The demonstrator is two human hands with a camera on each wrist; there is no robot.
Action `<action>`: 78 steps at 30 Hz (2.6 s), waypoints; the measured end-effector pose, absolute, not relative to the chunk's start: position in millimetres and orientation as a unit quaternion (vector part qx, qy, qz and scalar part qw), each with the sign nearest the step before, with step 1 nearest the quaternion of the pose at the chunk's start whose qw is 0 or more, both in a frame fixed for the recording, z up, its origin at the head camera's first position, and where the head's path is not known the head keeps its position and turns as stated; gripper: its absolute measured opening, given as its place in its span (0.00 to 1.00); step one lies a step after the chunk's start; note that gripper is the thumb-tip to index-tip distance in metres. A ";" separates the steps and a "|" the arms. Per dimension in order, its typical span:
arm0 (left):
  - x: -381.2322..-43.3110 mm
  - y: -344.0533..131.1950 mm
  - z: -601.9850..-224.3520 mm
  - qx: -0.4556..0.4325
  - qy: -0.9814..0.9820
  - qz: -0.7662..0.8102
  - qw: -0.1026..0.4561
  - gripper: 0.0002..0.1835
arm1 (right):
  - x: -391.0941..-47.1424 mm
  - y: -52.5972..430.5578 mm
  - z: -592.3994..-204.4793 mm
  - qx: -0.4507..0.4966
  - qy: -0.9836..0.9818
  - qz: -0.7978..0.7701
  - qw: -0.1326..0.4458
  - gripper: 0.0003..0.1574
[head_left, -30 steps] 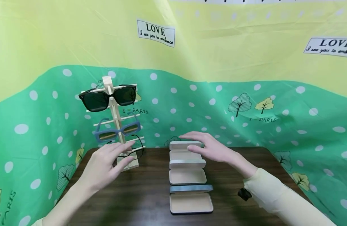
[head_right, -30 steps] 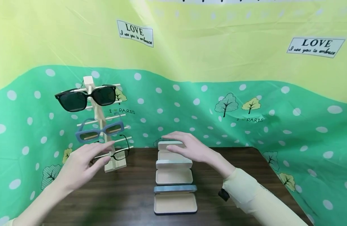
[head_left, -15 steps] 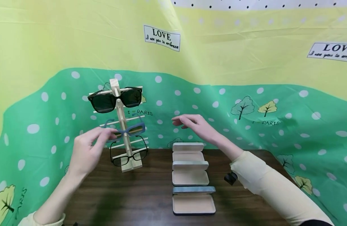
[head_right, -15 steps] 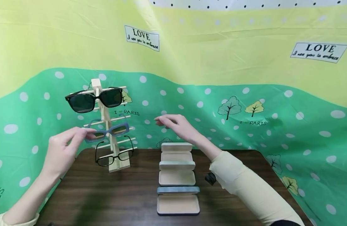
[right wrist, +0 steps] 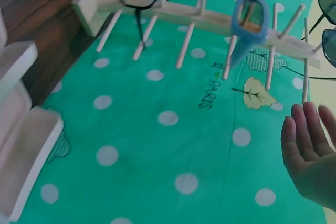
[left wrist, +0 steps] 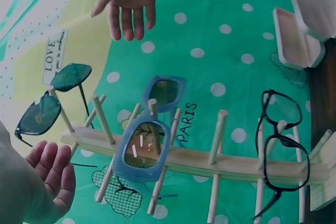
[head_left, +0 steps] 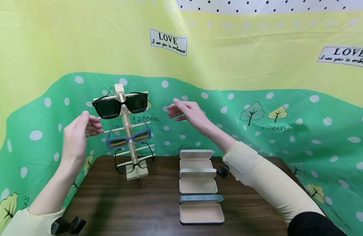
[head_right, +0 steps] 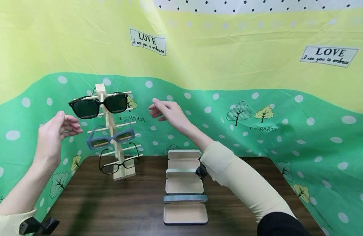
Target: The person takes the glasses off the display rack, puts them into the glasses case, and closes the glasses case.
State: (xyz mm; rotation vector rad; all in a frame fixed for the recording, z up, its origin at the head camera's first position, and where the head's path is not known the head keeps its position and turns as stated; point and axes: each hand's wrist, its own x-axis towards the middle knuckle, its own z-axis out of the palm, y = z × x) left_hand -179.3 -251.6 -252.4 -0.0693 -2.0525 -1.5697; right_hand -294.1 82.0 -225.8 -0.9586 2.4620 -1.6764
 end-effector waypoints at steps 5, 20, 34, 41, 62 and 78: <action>-189.1 -252.8 -245.7 -0.027 -0.731 -0.638 0.241 0.25 | -303.4 62.9 -218.6 -0.286 0.779 -0.558 0.006 0.32; -198.1 -250.3 -238.6 -0.029 -0.659 -0.706 0.257 0.23 | -299.2 8.6 -201.0 -0.258 0.756 -0.601 0.032 0.29; -195.7 -246.2 -234.8 -0.043 -0.624 -0.733 0.268 0.18 | -297.2 -9.7 -197.2 -0.235 0.744 -0.623 0.053 0.29; -198.7 -240.7 -234.7 -0.056 -0.613 -0.742 0.264 0.16 | -295.7 -9.7 -196.5 -0.243 0.729 -0.638 0.053 0.27; -175.8 -215.6 -227.9 -0.074 -0.607 -0.722 0.322 0.13 | -276.0 6.2 -200.9 -0.285 0.685 -0.670 0.004 0.21; -151.0 -174.7 -245.1 -0.075 -0.670 -0.646 0.358 0.13 | -249.7 49.0 -223.9 -0.309 0.673 -0.671 -0.037 0.21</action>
